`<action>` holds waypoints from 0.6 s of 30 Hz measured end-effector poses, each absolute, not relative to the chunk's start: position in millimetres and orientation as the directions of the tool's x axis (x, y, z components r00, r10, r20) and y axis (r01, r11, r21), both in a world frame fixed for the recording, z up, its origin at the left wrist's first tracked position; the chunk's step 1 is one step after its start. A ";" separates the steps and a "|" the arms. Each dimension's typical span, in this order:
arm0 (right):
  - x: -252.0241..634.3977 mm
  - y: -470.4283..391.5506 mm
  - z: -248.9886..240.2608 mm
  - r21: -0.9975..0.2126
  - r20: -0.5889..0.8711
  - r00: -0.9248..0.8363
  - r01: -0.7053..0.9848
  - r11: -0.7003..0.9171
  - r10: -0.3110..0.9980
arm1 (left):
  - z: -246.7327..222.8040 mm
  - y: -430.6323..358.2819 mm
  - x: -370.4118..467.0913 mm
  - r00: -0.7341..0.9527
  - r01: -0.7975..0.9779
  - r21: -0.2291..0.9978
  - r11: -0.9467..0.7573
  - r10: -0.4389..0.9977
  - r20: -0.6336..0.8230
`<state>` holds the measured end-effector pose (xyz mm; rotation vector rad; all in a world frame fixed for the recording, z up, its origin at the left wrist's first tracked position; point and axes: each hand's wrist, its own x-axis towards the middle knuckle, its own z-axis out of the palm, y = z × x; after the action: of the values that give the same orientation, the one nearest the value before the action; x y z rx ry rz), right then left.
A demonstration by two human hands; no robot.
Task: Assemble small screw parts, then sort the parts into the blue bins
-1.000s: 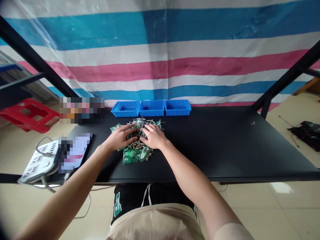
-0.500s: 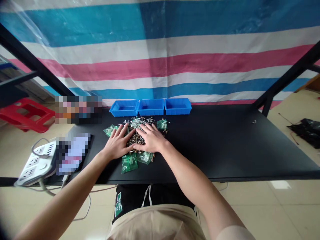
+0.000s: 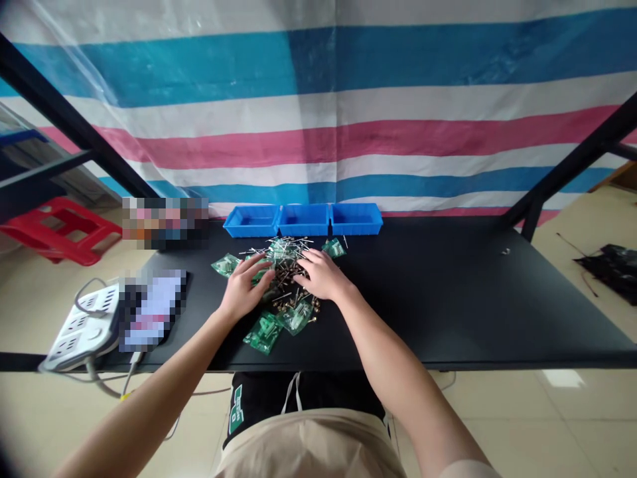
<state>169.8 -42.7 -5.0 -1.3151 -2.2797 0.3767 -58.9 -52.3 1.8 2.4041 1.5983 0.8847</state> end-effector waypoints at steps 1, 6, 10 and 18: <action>173.0 -40.5 -5.0 -0.482 0.311 -0.401 0.714 0.507 0.862 | 4.9 -58.5 -65.8 0.308 0.799 0.385 -0.461 0.865 0.397; 194.3 -25.9 -1.6 -0.546 0.512 -0.151 0.703 0.457 0.845 | 6.3 -97.6 -90.8 0.555 0.799 0.155 -0.581 0.811 0.183; 218.6 -15.5 0.1 -0.590 0.519 0.174 0.781 0.204 0.837 | -1.5 -106.6 -89.3 0.496 0.857 0.087 -0.507 0.859 0.126; 234.3 -5.3 -8.6 -0.547 0.260 0.231 0.835 -0.054 0.937 | -2.4 -63.3 -95.4 0.403 0.907 0.096 -0.411 0.910 0.096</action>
<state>234.3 -5.3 -8.6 -1.9061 -1.6235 0.2185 -95.4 -63.3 -2.4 2.6068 1.6889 0.2072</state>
